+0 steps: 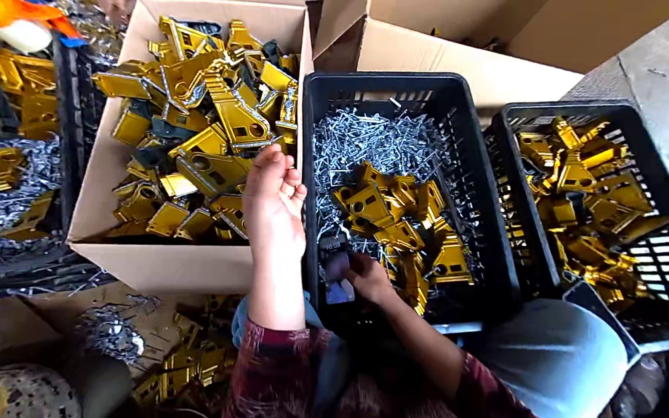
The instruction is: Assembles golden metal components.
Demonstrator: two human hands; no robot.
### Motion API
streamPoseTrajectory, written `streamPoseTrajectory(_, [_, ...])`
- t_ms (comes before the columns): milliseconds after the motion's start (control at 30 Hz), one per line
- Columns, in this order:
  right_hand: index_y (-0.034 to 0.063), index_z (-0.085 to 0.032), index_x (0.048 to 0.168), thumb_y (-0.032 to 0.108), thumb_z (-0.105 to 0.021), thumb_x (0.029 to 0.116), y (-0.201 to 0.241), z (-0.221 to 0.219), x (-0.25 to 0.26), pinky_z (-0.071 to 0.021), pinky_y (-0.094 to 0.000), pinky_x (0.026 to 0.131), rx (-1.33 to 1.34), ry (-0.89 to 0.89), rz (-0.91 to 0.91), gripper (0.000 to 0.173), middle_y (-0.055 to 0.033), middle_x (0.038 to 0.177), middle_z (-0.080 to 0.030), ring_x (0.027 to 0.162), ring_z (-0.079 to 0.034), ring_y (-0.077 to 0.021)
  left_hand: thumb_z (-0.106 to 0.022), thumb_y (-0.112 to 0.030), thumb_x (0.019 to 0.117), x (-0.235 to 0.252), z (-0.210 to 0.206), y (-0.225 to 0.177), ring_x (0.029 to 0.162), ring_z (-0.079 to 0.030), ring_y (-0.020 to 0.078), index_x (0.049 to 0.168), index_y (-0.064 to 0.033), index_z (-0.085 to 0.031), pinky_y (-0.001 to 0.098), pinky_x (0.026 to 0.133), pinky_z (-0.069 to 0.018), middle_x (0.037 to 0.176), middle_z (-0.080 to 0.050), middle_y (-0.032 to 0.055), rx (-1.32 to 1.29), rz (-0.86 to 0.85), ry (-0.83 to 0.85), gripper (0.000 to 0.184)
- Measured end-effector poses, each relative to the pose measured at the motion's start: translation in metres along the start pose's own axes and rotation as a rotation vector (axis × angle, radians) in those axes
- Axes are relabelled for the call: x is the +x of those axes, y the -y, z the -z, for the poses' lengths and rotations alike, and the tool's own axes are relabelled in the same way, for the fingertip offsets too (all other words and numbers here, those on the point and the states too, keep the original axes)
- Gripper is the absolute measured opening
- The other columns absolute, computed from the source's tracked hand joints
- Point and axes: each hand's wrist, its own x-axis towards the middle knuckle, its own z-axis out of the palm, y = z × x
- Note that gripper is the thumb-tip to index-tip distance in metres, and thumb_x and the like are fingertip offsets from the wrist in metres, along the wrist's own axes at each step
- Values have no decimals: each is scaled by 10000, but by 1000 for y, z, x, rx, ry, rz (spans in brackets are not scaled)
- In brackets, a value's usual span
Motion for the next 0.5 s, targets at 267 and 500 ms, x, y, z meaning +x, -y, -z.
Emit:
streamPoseTrajectory(267, [36,-553,1405,379,-453,1091,33,6,25,-549,-572,902,-144,179,-204,476,-265,1276,-623,1096,-666,-383,-480,-154,1061,-1,0,-1,796,-627,61,1100,-156,-632,227,725,-548,925,-638,-43,-44,6,29,157])
streamPoseTrajectory(500, [89,-482,1470,372,-467,1090,16,11,16,-614,-483,747,79,149,-134,474,-223,1202,-655,927,-715,-304,-498,-115,1040,-2,2,-1,800,-613,56,1123,-126,-636,207,721,-536,930,-632,-24,-110,-13,86,161])
